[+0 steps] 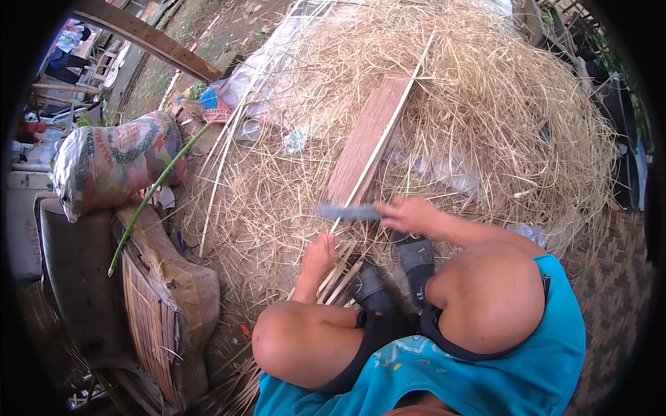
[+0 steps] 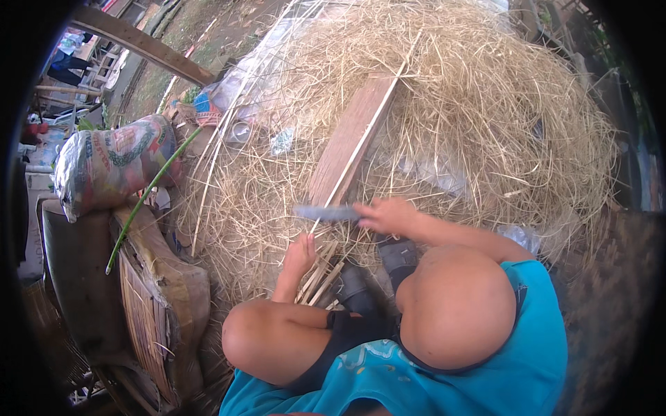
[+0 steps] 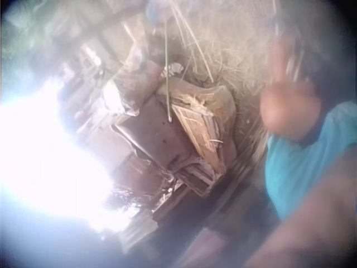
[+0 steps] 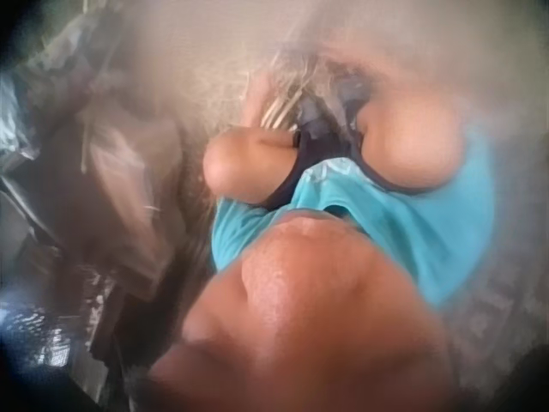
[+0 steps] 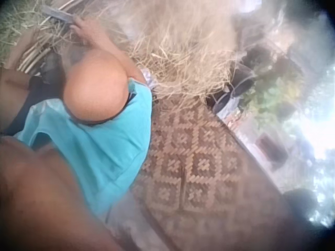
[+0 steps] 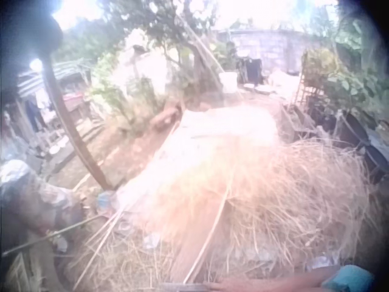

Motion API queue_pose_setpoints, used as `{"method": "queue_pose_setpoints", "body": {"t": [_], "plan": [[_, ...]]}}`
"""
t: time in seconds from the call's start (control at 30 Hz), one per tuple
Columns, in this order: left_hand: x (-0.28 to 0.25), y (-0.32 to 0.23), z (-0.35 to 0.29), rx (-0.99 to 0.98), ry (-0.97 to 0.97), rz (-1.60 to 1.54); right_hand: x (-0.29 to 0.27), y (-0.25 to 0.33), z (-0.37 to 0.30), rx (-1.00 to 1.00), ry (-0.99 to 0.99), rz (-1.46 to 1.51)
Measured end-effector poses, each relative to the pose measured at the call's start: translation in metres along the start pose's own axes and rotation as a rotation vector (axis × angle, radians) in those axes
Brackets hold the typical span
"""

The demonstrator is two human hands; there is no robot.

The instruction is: The person sits on a pile of straw and uses a machete to split long bamboo stalks into thin strips. They repeatedly strike the bamboo against a wooden plank to separate the fibers, then gather the finished strips into a bundle.

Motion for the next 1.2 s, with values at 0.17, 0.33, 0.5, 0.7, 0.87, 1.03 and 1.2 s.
{"method": "queue_pose_setpoints", "body": {"t": [0.17,0.33,0.5,0.7,0.87,1.03,1.2], "plan": [[-0.010,0.022,-0.030,-0.031,0.067,0.117,-0.155,-0.307,-0.059,0.937,-0.540,-0.148],[0.012,0.000,0.025,-0.113,0.079,-0.178,-0.063,-0.144,0.002,0.554,-0.241,0.147],[0.015,0.009,0.010,-0.090,0.064,-0.133,-0.041,-0.087,0.005,0.316,-0.244,0.060],[0.008,0.019,-0.001,-0.078,0.011,-0.116,-0.035,-0.042,0.006,0.148,-0.118,0.061],[-0.043,0.104,-0.125,-0.281,0.113,0.027,-0.104,-0.232,0.019,0.613,-0.149,-0.115],[-0.066,0.123,-0.140,-0.397,0.190,0.046,-0.195,-0.330,-0.015,0.798,-0.492,-0.334],[-0.026,0.133,-0.123,-0.389,0.133,-0.036,-0.164,-0.243,0.005,0.748,-0.511,-0.023]]}}
Point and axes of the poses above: each hand's wrist, its own z-axis towards the middle knuckle, its own x-axis out of the palm, y = z × x, the point moved 10 cm from there along z, towards the middle knuckle, and after that the axes turned 11 degrees about -y, right-handed, at the moved point
